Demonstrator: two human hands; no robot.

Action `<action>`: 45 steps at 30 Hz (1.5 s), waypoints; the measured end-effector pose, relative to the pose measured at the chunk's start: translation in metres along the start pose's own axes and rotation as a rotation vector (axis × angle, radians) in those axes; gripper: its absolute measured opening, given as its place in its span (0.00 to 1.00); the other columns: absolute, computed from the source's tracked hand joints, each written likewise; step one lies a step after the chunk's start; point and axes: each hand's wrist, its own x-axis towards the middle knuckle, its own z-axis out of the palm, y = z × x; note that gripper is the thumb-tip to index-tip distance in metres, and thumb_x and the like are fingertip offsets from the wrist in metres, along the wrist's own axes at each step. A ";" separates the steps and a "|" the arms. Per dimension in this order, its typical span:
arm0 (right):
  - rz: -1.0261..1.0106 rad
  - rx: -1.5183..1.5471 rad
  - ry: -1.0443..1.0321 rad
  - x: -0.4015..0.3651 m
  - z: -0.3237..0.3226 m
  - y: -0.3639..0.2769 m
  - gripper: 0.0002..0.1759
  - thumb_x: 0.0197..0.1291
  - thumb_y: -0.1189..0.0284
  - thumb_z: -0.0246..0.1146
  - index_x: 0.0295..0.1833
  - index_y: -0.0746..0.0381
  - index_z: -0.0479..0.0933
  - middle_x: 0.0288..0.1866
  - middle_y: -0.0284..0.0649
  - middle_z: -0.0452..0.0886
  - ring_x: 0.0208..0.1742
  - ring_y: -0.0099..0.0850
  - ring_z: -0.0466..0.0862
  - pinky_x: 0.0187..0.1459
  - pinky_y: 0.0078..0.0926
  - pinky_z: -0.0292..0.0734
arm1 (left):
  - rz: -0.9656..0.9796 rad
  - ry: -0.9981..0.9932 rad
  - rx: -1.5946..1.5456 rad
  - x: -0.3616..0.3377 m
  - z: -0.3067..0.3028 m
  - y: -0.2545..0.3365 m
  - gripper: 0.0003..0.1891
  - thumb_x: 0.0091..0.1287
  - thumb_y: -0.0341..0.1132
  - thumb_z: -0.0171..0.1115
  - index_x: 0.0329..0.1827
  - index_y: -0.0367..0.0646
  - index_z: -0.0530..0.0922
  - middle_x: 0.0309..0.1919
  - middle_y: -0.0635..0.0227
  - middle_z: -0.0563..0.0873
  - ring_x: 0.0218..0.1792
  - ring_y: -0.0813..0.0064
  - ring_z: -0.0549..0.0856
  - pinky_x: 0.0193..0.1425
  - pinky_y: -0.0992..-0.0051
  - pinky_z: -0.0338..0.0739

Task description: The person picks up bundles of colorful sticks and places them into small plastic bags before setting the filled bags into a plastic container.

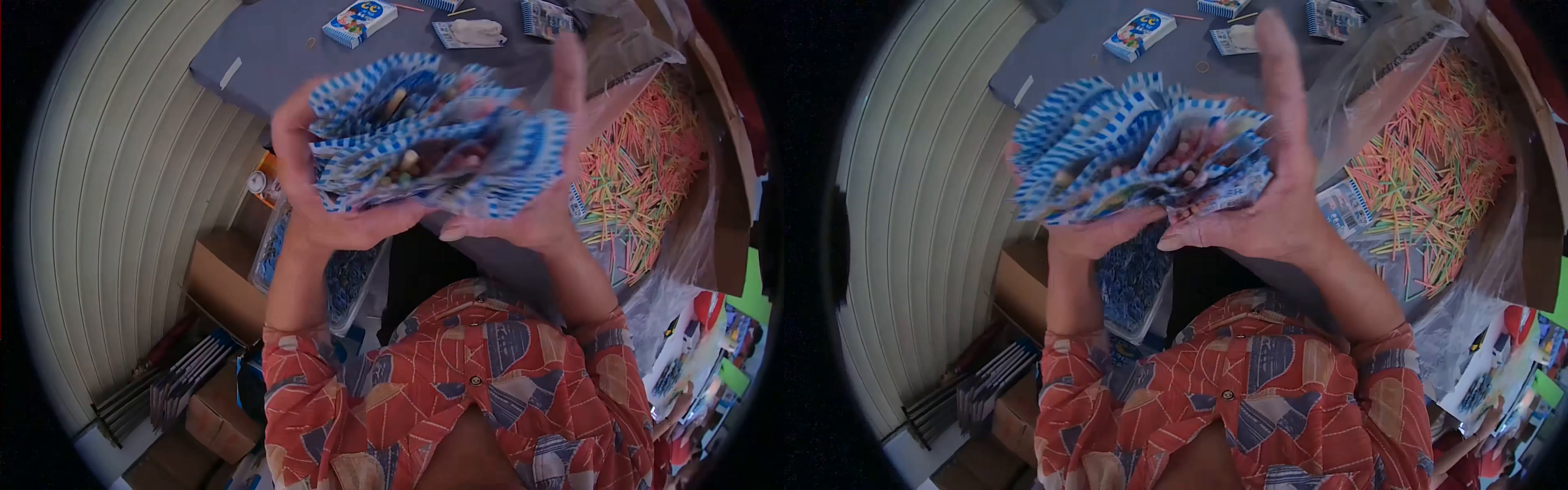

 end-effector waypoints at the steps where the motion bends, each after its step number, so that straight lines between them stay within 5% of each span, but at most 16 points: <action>1: -0.106 0.049 -0.025 0.008 0.001 -0.006 0.77 0.42 0.78 0.82 0.82 0.48 0.26 0.71 0.50 0.68 0.66 0.36 0.76 0.65 0.44 0.77 | -0.082 -0.006 -0.103 0.009 -0.002 0.004 0.54 0.42 0.30 0.86 0.71 0.38 0.58 0.66 0.55 0.71 0.64 0.63 0.79 0.68 0.62 0.76; 4: -0.113 -0.113 -0.173 0.020 -0.019 -0.006 0.80 0.38 0.78 0.83 0.81 0.56 0.24 0.72 0.53 0.68 0.66 0.42 0.78 0.62 0.36 0.79 | -0.296 -0.049 -0.416 0.038 -0.005 0.009 0.67 0.39 0.33 0.88 0.81 0.43 0.48 0.77 0.56 0.57 0.71 0.61 0.71 0.73 0.60 0.72; 6: -0.182 -0.472 -0.232 0.012 -0.051 0.028 0.79 0.40 0.75 0.83 0.81 0.57 0.25 0.72 0.55 0.68 0.68 0.44 0.77 0.66 0.37 0.75 | -0.248 -0.151 -0.233 0.021 -0.018 -0.033 0.65 0.38 0.36 0.88 0.80 0.44 0.53 0.74 0.57 0.66 0.69 0.62 0.74 0.73 0.61 0.70; 8: 0.019 -0.871 -0.283 0.000 -0.068 0.053 0.79 0.40 0.74 0.83 0.82 0.56 0.25 0.73 0.55 0.68 0.70 0.46 0.75 0.70 0.39 0.70 | -0.270 -0.333 0.191 0.010 -0.022 -0.062 0.61 0.39 0.39 0.88 0.79 0.44 0.59 0.66 0.57 0.77 0.67 0.62 0.77 0.73 0.62 0.70; 9: 0.023 -0.877 -0.283 -0.001 -0.073 0.055 0.79 0.40 0.74 0.83 0.82 0.56 0.25 0.73 0.55 0.68 0.70 0.46 0.75 0.70 0.39 0.70 | -0.251 -0.322 0.242 0.004 -0.025 -0.071 0.56 0.39 0.39 0.87 0.76 0.43 0.64 0.60 0.58 0.83 0.63 0.62 0.81 0.72 0.62 0.70; 11: 0.090 -0.617 -0.173 -0.006 -0.074 0.056 0.78 0.43 0.71 0.83 0.82 0.54 0.24 0.77 0.53 0.63 0.74 0.44 0.70 0.74 0.40 0.62 | -0.231 -0.335 0.240 0.012 -0.023 -0.068 0.56 0.38 0.36 0.87 0.75 0.40 0.66 0.61 0.57 0.82 0.63 0.64 0.81 0.71 0.64 0.71; 15: 0.121 -0.513 -0.177 0.010 -0.084 0.059 0.81 0.39 0.73 0.84 0.82 0.55 0.24 0.76 0.53 0.64 0.75 0.43 0.68 0.74 0.40 0.63 | -0.293 -0.298 0.117 0.010 -0.026 -0.077 0.51 0.39 0.33 0.87 0.72 0.37 0.69 0.61 0.58 0.82 0.61 0.69 0.82 0.68 0.68 0.74; 18: 0.191 -0.402 -0.132 0.014 -0.079 0.068 0.79 0.34 0.80 0.84 0.82 0.58 0.31 0.76 0.51 0.64 0.73 0.41 0.71 0.71 0.37 0.68 | -0.299 -0.232 0.044 0.013 -0.022 -0.076 0.46 0.42 0.33 0.85 0.69 0.39 0.73 0.57 0.59 0.85 0.58 0.67 0.85 0.65 0.68 0.77; 22: 0.216 -0.382 -0.139 0.030 -0.052 0.064 0.61 0.36 0.82 0.82 0.78 0.61 0.55 0.72 0.45 0.70 0.69 0.30 0.74 0.68 0.31 0.71 | -0.399 -0.222 -0.029 0.014 -0.029 -0.083 0.45 0.43 0.33 0.85 0.69 0.39 0.73 0.58 0.58 0.84 0.56 0.66 0.86 0.64 0.68 0.77; 24: 0.128 -0.396 -0.160 0.042 -0.053 0.069 0.55 0.37 0.82 0.82 0.74 0.62 0.63 0.69 0.43 0.73 0.67 0.27 0.75 0.67 0.29 0.72 | -0.094 -0.273 -0.094 0.028 -0.043 -0.084 0.46 0.44 0.33 0.85 0.69 0.38 0.72 0.61 0.56 0.82 0.56 0.64 0.86 0.62 0.67 0.79; 27: 0.582 -0.641 -0.183 0.042 -0.068 0.082 0.61 0.32 0.74 0.86 0.74 0.64 0.60 0.68 0.43 0.73 0.68 0.27 0.73 0.68 0.29 0.70 | -0.216 -0.276 0.053 0.012 -0.046 -0.090 0.54 0.37 0.42 0.88 0.72 0.39 0.69 0.64 0.54 0.80 0.64 0.59 0.81 0.69 0.61 0.73; 29: 0.430 -0.656 -0.209 0.045 -0.070 0.083 0.63 0.31 0.73 0.86 0.76 0.64 0.58 0.71 0.44 0.70 0.70 0.29 0.72 0.69 0.30 0.69 | -0.269 -0.356 0.259 0.019 -0.053 -0.093 0.64 0.29 0.49 0.90 0.75 0.40 0.65 0.66 0.55 0.78 0.69 0.58 0.76 0.75 0.59 0.66; 37: 0.013 -0.887 -0.237 0.069 -0.050 0.048 0.70 0.26 0.74 0.85 0.80 0.55 0.54 0.77 0.47 0.63 0.76 0.47 0.67 0.74 0.42 0.62 | -0.289 -0.231 0.190 0.017 -0.068 -0.069 0.70 0.31 0.48 0.90 0.80 0.41 0.55 0.66 0.54 0.78 0.67 0.57 0.78 0.74 0.61 0.67; 39: -0.093 -1.370 -0.472 0.079 -0.037 0.036 0.69 0.27 0.74 0.84 0.80 0.48 0.54 0.77 0.47 0.63 0.74 0.49 0.68 0.72 0.46 0.64 | -0.266 -0.210 0.220 0.018 -0.060 -0.067 0.70 0.31 0.48 0.90 0.80 0.41 0.54 0.65 0.54 0.78 0.67 0.57 0.78 0.73 0.61 0.68; 43: -0.223 -1.518 -0.580 0.091 -0.026 0.037 0.68 0.29 0.76 0.83 0.80 0.45 0.55 0.76 0.47 0.63 0.73 0.48 0.69 0.68 0.51 0.67 | -0.225 -0.221 0.191 0.013 -0.050 -0.068 0.67 0.33 0.49 0.89 0.78 0.41 0.57 0.63 0.53 0.80 0.64 0.57 0.80 0.71 0.62 0.71; 45: -0.112 -1.412 -0.701 0.091 -0.020 0.037 0.60 0.30 0.76 0.80 0.77 0.53 0.62 0.76 0.47 0.65 0.71 0.50 0.71 0.68 0.43 0.70 | -0.225 -0.238 0.204 0.013 -0.048 -0.064 0.66 0.33 0.50 0.89 0.78 0.40 0.58 0.62 0.53 0.80 0.63 0.56 0.81 0.71 0.61 0.72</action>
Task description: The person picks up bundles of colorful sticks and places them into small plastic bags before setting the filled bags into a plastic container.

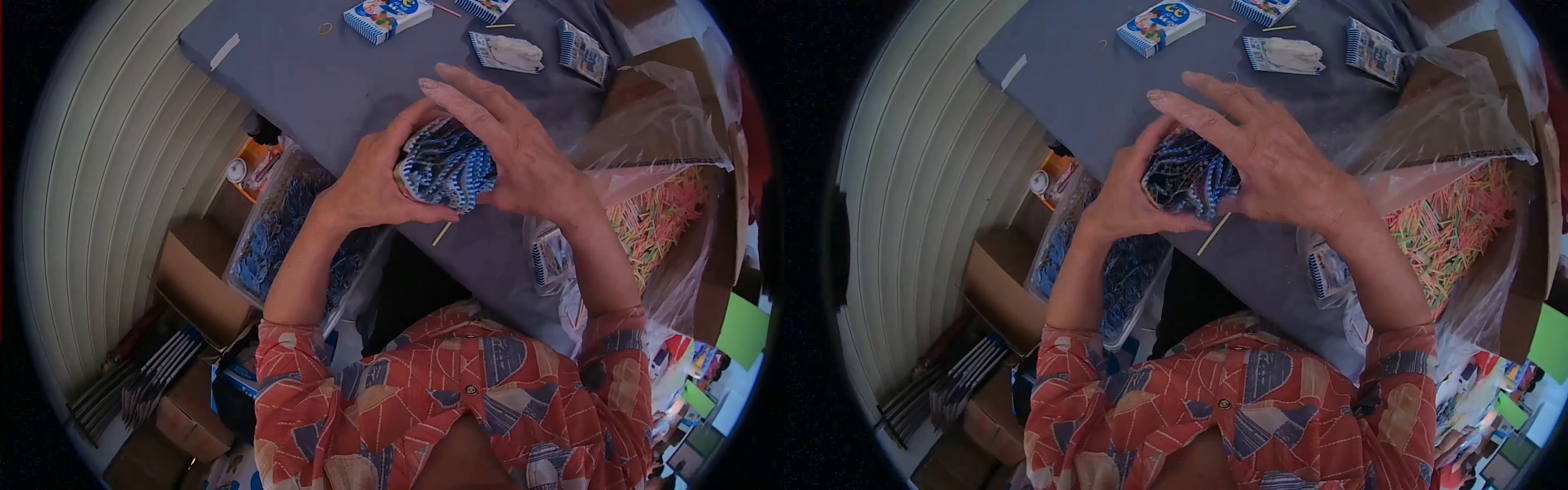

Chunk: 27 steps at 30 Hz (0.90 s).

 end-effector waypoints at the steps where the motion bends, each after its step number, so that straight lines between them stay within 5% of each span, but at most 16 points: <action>1: -0.009 -0.005 -0.004 0.001 0.001 -0.001 0.60 0.30 0.76 0.80 0.77 0.53 0.62 0.76 0.47 0.65 0.71 0.50 0.71 0.68 0.43 0.70 | -0.069 -0.054 0.046 0.001 0.000 0.002 0.66 0.32 0.51 0.89 0.77 0.40 0.58 0.63 0.53 0.79 0.65 0.54 0.79 0.71 0.60 0.71; 3: -0.084 0.111 -0.026 0.002 0.007 0.002 0.53 0.33 0.76 0.78 0.73 0.53 0.68 0.71 0.46 0.71 0.67 0.49 0.75 0.64 0.42 0.73 | -0.145 -0.099 0.086 0.002 -0.003 -0.002 0.66 0.31 0.52 0.89 0.76 0.40 0.59 0.64 0.53 0.78 0.66 0.51 0.78 0.72 0.58 0.70; 6: -0.062 0.114 -0.015 0.003 0.004 -0.005 0.45 0.34 0.77 0.78 0.65 0.55 0.73 0.64 0.45 0.76 0.63 0.49 0.78 0.61 0.42 0.76 | 0.093 0.016 0.447 -0.007 -0.008 -0.006 0.70 0.29 0.54 0.89 0.78 0.39 0.57 0.67 0.50 0.75 0.70 0.48 0.72 0.74 0.57 0.66; 8: -0.047 0.130 -0.042 0.003 0.002 -0.006 0.42 0.34 0.77 0.78 0.63 0.56 0.74 0.63 0.45 0.77 0.62 0.49 0.78 0.60 0.42 0.76 | -0.059 0.108 0.111 -0.016 -0.010 0.000 0.73 0.27 0.56 0.88 0.79 0.37 0.55 0.69 0.46 0.71 0.73 0.47 0.68 0.76 0.57 0.63; 15: 0.008 0.174 -0.022 0.006 0.003 -0.012 0.38 0.34 0.77 0.77 0.59 0.58 0.76 0.58 0.45 0.80 0.58 0.50 0.80 0.58 0.42 0.77 | 0.036 0.196 0.029 -0.049 -0.012 0.004 0.72 0.31 0.53 0.88 0.79 0.36 0.53 0.70 0.45 0.71 0.72 0.52 0.70 0.74 0.59 0.65; 21: 0.020 0.134 -0.041 0.010 0.003 -0.018 0.40 0.30 0.77 0.77 0.58 0.58 0.77 0.57 0.45 0.80 0.58 0.50 0.80 0.59 0.41 0.77 | 0.104 0.376 0.288 -0.061 -0.001 0.012 0.50 0.47 0.41 0.84 0.73 0.35 0.67 0.66 0.50 0.76 0.67 0.57 0.77 0.70 0.63 0.72; 23: 0.003 0.128 -0.050 0.011 0.002 -0.016 0.40 0.29 0.77 0.77 0.58 0.58 0.77 0.57 0.45 0.80 0.58 0.50 0.80 0.59 0.41 0.77 | -0.077 0.484 0.035 -0.065 -0.008 0.019 0.31 0.52 0.34 0.81 0.60 0.36 0.80 0.57 0.52 0.82 0.57 0.65 0.84 0.56 0.69 0.81; 27: -0.021 0.139 -0.064 0.012 0.002 -0.013 0.39 0.29 0.78 0.76 0.57 0.58 0.78 0.57 0.45 0.80 0.57 0.49 0.80 0.58 0.41 0.77 | -0.126 0.771 -0.344 -0.056 -0.014 0.005 0.19 0.53 0.31 0.79 0.47 0.37 0.86 0.45 0.59 0.86 0.46 0.73 0.87 0.44 0.74 0.82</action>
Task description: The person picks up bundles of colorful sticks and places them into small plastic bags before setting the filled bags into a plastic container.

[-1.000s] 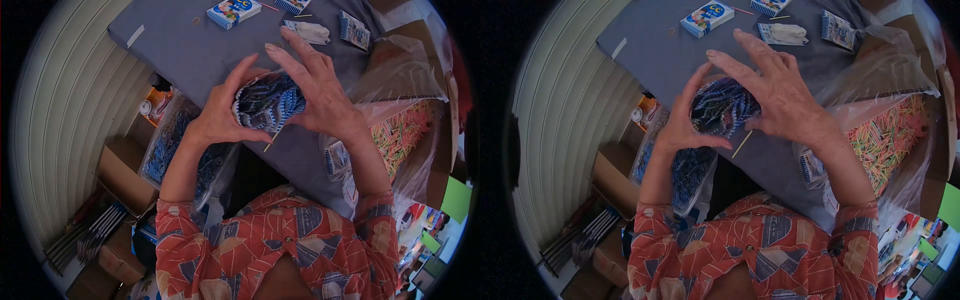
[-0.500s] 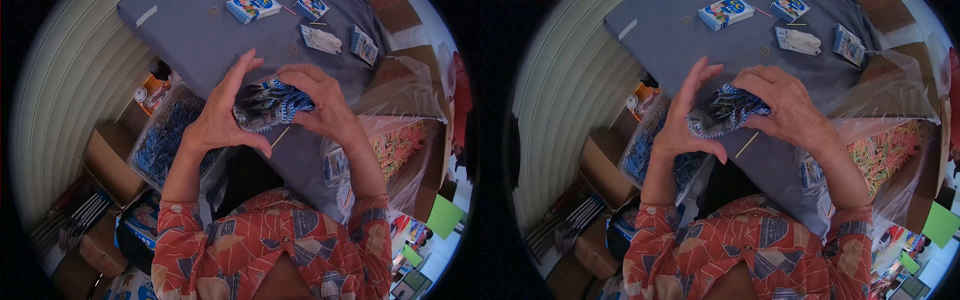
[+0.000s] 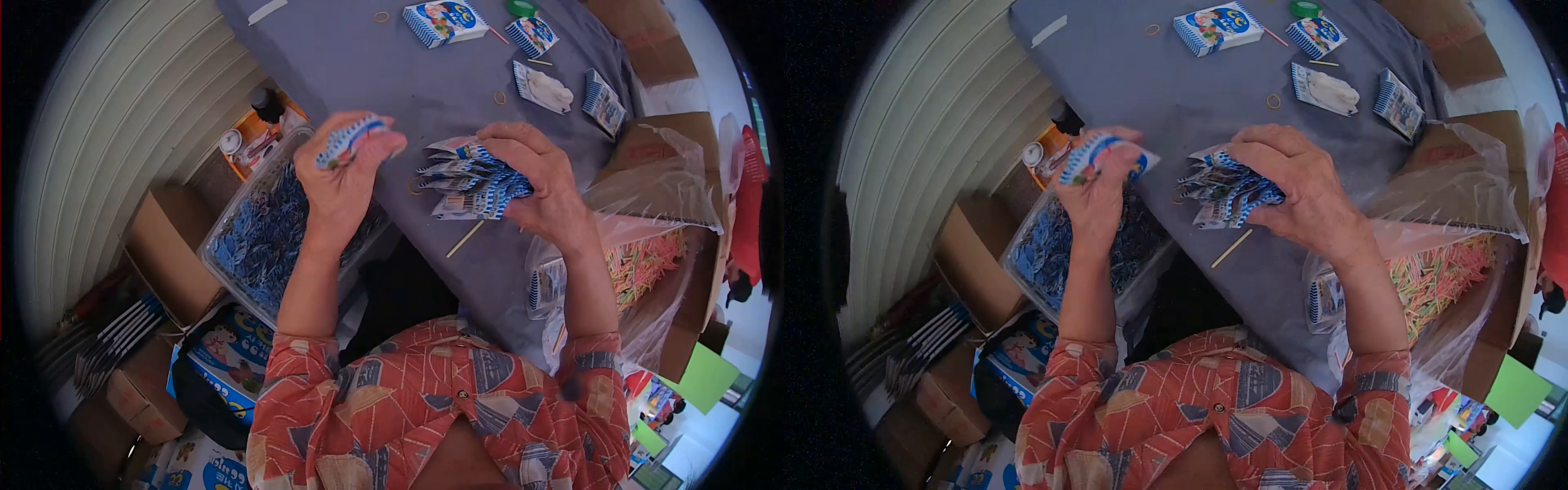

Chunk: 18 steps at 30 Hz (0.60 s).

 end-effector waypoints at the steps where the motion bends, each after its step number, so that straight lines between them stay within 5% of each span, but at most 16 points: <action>1: -0.009 0.005 -0.004 0.001 0.000 0.000 0.39 0.29 0.78 0.76 0.57 0.58 0.78 0.57 0.45 0.80 0.57 0.49 0.80 0.58 0.41 0.77 | 0.084 0.044 0.090 0.015 0.007 0.000 0.16 0.54 0.31 0.78 0.44 0.38 0.86 0.42 0.59 0.87 0.41 0.71 0.87 0.43 0.73 0.81; 2: 0.002 0.010 -0.010 0.002 -0.001 -0.001 0.38 0.29 0.78 0.76 0.56 0.58 0.79 0.57 0.44 0.80 0.58 0.49 0.80 0.59 0.40 0.77 | 0.167 0.087 0.181 0.031 0.015 0.002 0.12 0.56 0.31 0.77 0.41 0.39 0.86 0.38 0.60 0.87 0.37 0.69 0.88 0.41 0.71 0.80; 4: 0.007 0.010 -0.024 0.003 0.000 -0.002 0.37 0.29 0.78 0.76 0.56 0.58 0.79 0.56 0.44 0.80 0.58 0.48 0.80 0.59 0.40 0.76 | 0.447 -0.197 0.719 0.059 0.038 0.006 0.17 0.70 0.43 0.66 0.42 0.33 0.84 0.36 0.61 0.88 0.34 0.63 0.85 0.43 0.71 0.80; 5: 0.032 0.024 -0.027 0.002 -0.001 -0.003 0.36 0.29 0.79 0.76 0.55 0.58 0.80 0.59 0.45 0.79 0.61 0.48 0.78 0.61 0.40 0.75 | 0.451 -0.181 0.719 0.061 0.046 0.000 0.17 0.70 0.43 0.66 0.42 0.33 0.84 0.36 0.61 0.88 0.34 0.63 0.85 0.43 0.71 0.80; 7: 0.033 0.035 -0.048 0.001 -0.004 -0.007 0.35 0.30 0.80 0.75 0.54 0.58 0.81 0.62 0.46 0.77 0.64 0.48 0.75 0.62 0.41 0.73 | 0.040 -0.739 0.485 0.062 0.057 -0.013 0.33 0.76 0.59 0.50 0.48 0.32 0.83 0.38 0.58 0.86 0.40 0.54 0.83 0.48 0.65 0.77; 8: 0.055 -0.020 -0.007 -0.002 -0.004 -0.010 0.33 0.32 0.78 0.75 0.53 0.58 0.81 0.67 0.48 0.73 0.68 0.49 0.71 0.64 0.40 0.71 | 0.038 -0.709 0.494 0.060 0.056 -0.013 0.33 0.76 0.59 0.50 0.48 0.32 0.83 0.38 0.58 0.86 0.40 0.54 0.83 0.48 0.65 0.77; 10: 0.052 -0.035 0.008 -0.002 0.003 -0.011 0.31 0.34 0.77 0.74 0.53 0.58 0.82 0.72 0.50 0.68 0.73 0.49 0.67 0.66 0.40 0.68 | 0.050 -0.671 0.398 0.046 0.041 -0.010 0.45 0.73 0.70 0.37 0.65 0.31 0.75 0.45 0.51 0.83 0.50 0.49 0.80 0.57 0.61 0.73; 12: -0.036 -0.217 0.077 0.004 0.005 -0.006 0.27 0.41 0.70 0.72 0.53 0.58 0.82 0.79 0.51 0.58 0.79 0.49 0.58 0.69 0.40 0.64 | -0.015 -0.658 0.471 0.033 0.036 -0.001 0.48 0.71 0.72 0.38 0.71 0.30 0.67 0.50 0.47 0.81 0.55 0.49 0.78 0.61 0.62 0.71; 14: -0.077 -0.174 0.071 0.009 0.008 -0.004 0.26 0.46 0.64 0.69 0.53 0.59 0.81 0.78 0.52 0.62 0.77 0.51 0.63 0.69 0.40 0.66 | -0.065 -0.655 0.530 0.024 0.038 -0.005 0.52 0.69 0.74 0.40 0.76 0.30 0.59 0.55 0.43 0.79 0.61 0.49 0.76 0.65 0.62 0.69; 16: 0.071 0.086 -0.097 0.008 0.005 0.001 0.26 0.47 0.63 0.69 0.53 0.62 0.81 0.71 0.53 0.72 0.70 0.51 0.73 0.66 0.40 0.69 | -0.094 -0.448 0.286 0.016 0.039 -0.017 0.56 0.67 0.74 0.44 0.79 0.29 0.47 0.52 0.41 0.81 0.56 0.51 0.80 0.62 0.65 0.73; 18: -0.005 0.056 -0.094 0.002 0.006 0.014 0.28 0.47 0.62 0.69 0.54 0.64 0.79 0.65 0.53 0.78 0.63 0.50 0.80 0.63 0.38 0.73 | -0.093 -0.323 0.113 0.002 0.035 -0.001 0.50 0.70 0.67 0.49 0.78 0.29 0.53 0.50 0.44 0.83 0.52 0.54 0.82 0.58 0.67 0.75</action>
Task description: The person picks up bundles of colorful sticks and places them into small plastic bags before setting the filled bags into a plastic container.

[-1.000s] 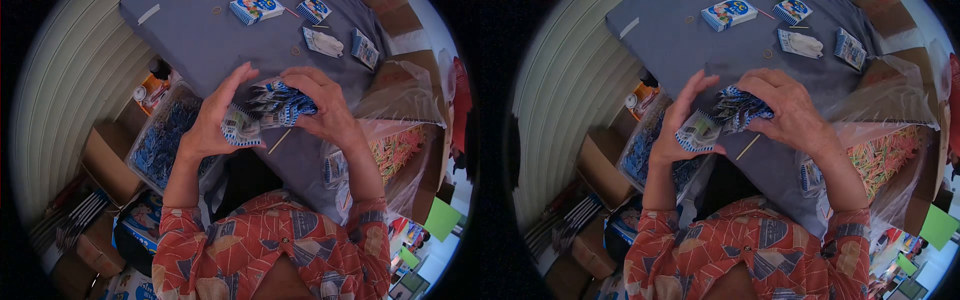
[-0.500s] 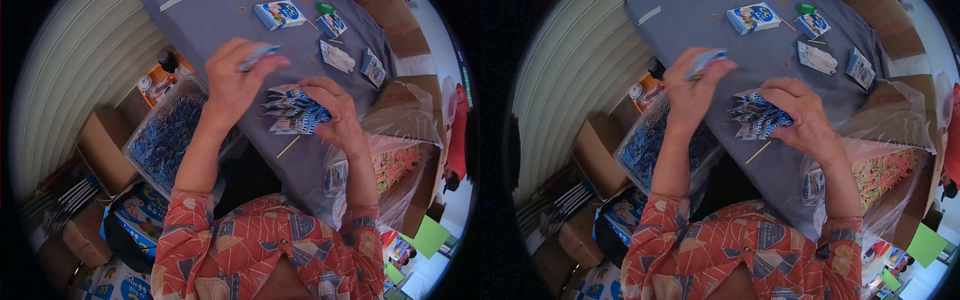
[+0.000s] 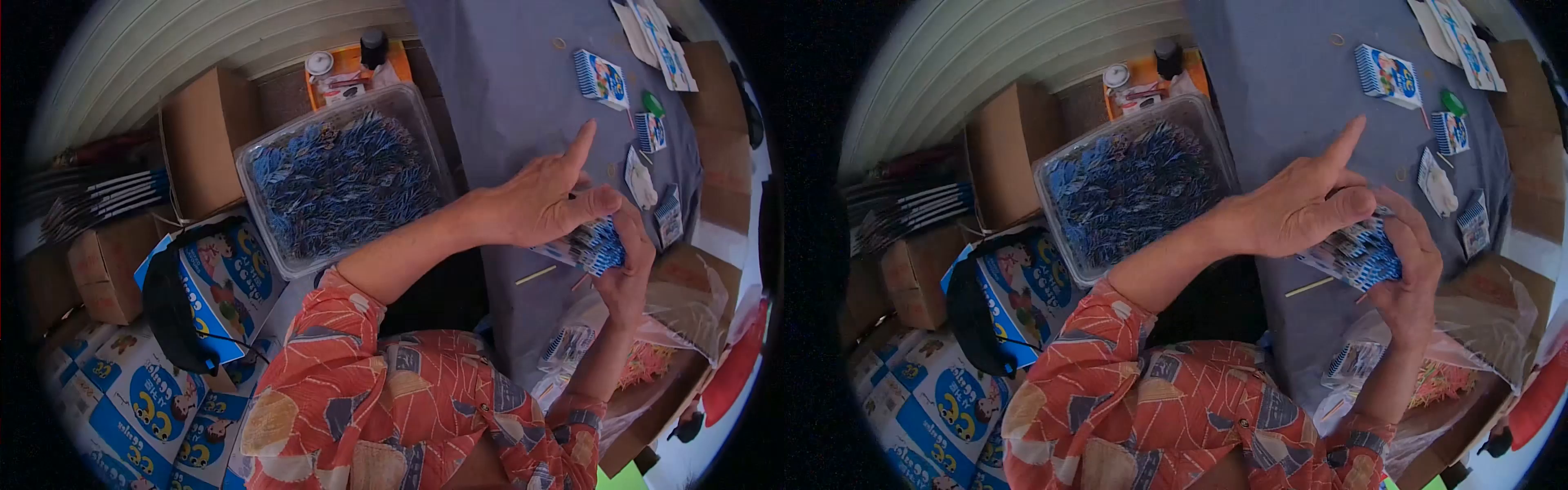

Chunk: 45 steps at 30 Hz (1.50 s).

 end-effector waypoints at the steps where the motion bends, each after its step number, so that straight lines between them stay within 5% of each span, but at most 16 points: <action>1: -0.047 0.043 0.025 -0.002 0.001 0.002 0.29 0.50 0.60 0.69 0.56 0.64 0.77 0.64 0.52 0.78 0.62 0.48 0.81 0.62 0.37 0.74 | 0.029 0.098 -0.180 -0.007 -0.004 0.004 0.43 0.73 0.60 0.54 0.76 0.30 0.59 0.48 0.47 0.84 0.48 0.56 0.84 0.55 0.68 0.77; 2: -0.091 0.088 0.052 -0.003 0.005 0.003 0.30 0.53 0.58 0.69 0.58 0.65 0.75 0.64 0.52 0.78 0.62 0.46 0.81 0.61 0.36 0.74 | 0.021 0.111 -0.176 -0.015 -0.012 0.001 0.43 0.73 0.60 0.54 0.76 0.30 0.59 0.48 0.47 0.84 0.48 0.56 0.84 0.55 0.68 0.77; 4: -0.050 -0.026 0.010 -0.002 0.002 -0.005 0.33 0.55 0.57 0.70 0.62 0.64 0.73 0.63 0.52 0.79 0.60 0.46 0.82 0.59 0.35 0.75 | 0.267 0.423 -0.042 -0.040 -0.031 -0.011 0.24 0.73 0.41 0.61 0.63 0.30 0.76 0.43 0.53 0.87 0.43 0.61 0.87 0.48 0.71 0.79; 6: -0.004 -0.159 -0.018 -0.003 0.003 -0.008 0.36 0.58 0.55 0.70 0.65 0.64 0.71 0.61 0.52 0.80 0.58 0.46 0.83 0.58 0.35 0.76 | 0.294 0.623 0.272 -0.058 -0.068 -0.045 0.08 0.67 0.30 0.64 0.40 0.33 0.84 0.34 0.55 0.87 0.37 0.60 0.85 0.43 0.69 0.79; 8: 0.053 -0.075 0.162 -0.007 0.008 -0.006 0.39 0.55 0.61 0.74 0.70 0.65 0.69 0.58 0.51 0.82 0.56 0.44 0.84 0.58 0.34 0.77 | -0.111 0.662 0.530 -0.082 -0.108 -0.094 0.10 0.65 0.32 0.65 0.33 0.32 0.85 0.36 0.52 0.88 0.37 0.53 0.85 0.45 0.64 0.79; 11: 0.140 0.062 0.211 -0.002 0.015 -0.018 0.44 0.48 0.68 0.76 0.72 0.67 0.69 0.56 0.50 0.83 0.55 0.42 0.84 0.58 0.35 0.77 | -0.252 0.494 0.864 -0.099 -0.171 -0.183 0.14 0.65 0.38 0.66 0.32 0.33 0.86 0.37 0.49 0.87 0.41 0.47 0.84 0.48 0.57 0.79; 13: 0.154 -0.034 0.137 0.004 0.008 -0.021 0.43 0.46 0.69 0.76 0.70 0.66 0.71 0.56 0.49 0.83 0.55 0.41 0.84 0.58 0.35 0.77 | -0.350 0.152 1.133 -0.089 -0.203 -0.227 0.20 0.72 0.46 0.58 0.47 0.37 0.86 0.46 0.50 0.88 0.51 0.50 0.85 0.59 0.56 0.77; 14: 0.161 -0.125 0.064 0.007 0.005 -0.021 0.41 0.44 0.71 0.76 0.68 0.65 0.73 0.56 0.49 0.83 0.55 0.41 0.84 0.59 0.35 0.77 | -0.350 0.151 1.125 -0.080 -0.209 -0.243 0.20 0.72 0.46 0.58 0.47 0.37 0.86 0.46 0.50 0.88 0.51 0.50 0.85 0.59 0.56 0.77; 16: 0.095 -0.192 0.017 0.013 0.001 -0.019 0.38 0.43 0.71 0.76 0.65 0.64 0.75 0.56 0.48 0.83 0.56 0.41 0.84 0.59 0.35 0.76 | -0.726 -0.139 1.256 -0.057 -0.211 -0.262 0.28 0.74 0.57 0.47 0.54 0.43 0.85 0.54 0.54 0.86 0.59 0.48 0.82 0.68 0.44 0.68; 20: 0.049 -0.152 0.026 0.017 0.005 -0.020 0.29 0.43 0.73 0.75 0.56 0.62 0.79 0.57 0.48 0.83 0.56 0.41 0.83 0.59 0.34 0.76 | -0.806 -0.195 1.314 -0.056 -0.200 -0.284 0.33 0.74 0.63 0.40 0.63 0.49 0.80 0.63 0.59 0.81 0.68 0.50 0.75 0.69 0.29 0.57; 22: 0.083 -0.136 0.011 0.014 0.005 -0.020 0.29 0.43 0.73 0.76 0.55 0.61 0.79 0.57 0.48 0.83 0.56 0.41 0.84 0.59 0.34 0.76 | -0.956 -0.328 1.328 -0.063 -0.194 -0.297 0.31 0.74 0.61 0.41 0.67 0.53 0.77 0.67 0.64 0.78 0.73 0.56 0.69 0.61 0.18 0.54; 36: 0.027 -0.161 0.023 0.029 -0.003 -0.021 0.24 0.44 0.75 0.73 0.51 0.65 0.81 0.50 0.49 0.86 0.53 0.41 0.86 0.58 0.35 0.78 | -0.946 -0.343 1.251 -0.075 -0.183 -0.273 0.29 0.76 0.58 0.37 0.68 0.57 0.78 0.70 0.65 0.75 0.74 0.54 0.67 0.68 0.23 0.48; 43: -0.306 0.163 0.141 0.113 0.055 -0.106 0.28 0.41 0.74 0.75 0.54 0.61 0.82 0.52 0.48 0.86 0.51 0.40 0.88 0.56 0.33 0.79 | -0.945 -0.309 1.249 -0.078 -0.181 -0.268 0.30 0.75 0.60 0.38 0.71 0.58 0.74 0.76 0.66 0.67 0.77 0.55 0.60 0.69 0.22 0.47; 45: -0.227 0.111 0.023 0.151 0.099 -0.127 0.31 0.40 0.74 0.76 0.56 0.61 0.80 0.51 0.49 0.85 0.49 0.45 0.87 0.54 0.32 0.80 | -1.111 -0.860 0.877 -0.042 -0.220 -0.268 0.32 0.73 0.59 0.40 0.76 0.58 0.67 0.79 0.65 0.61 0.80 0.54 0.54 0.70 0.22 0.44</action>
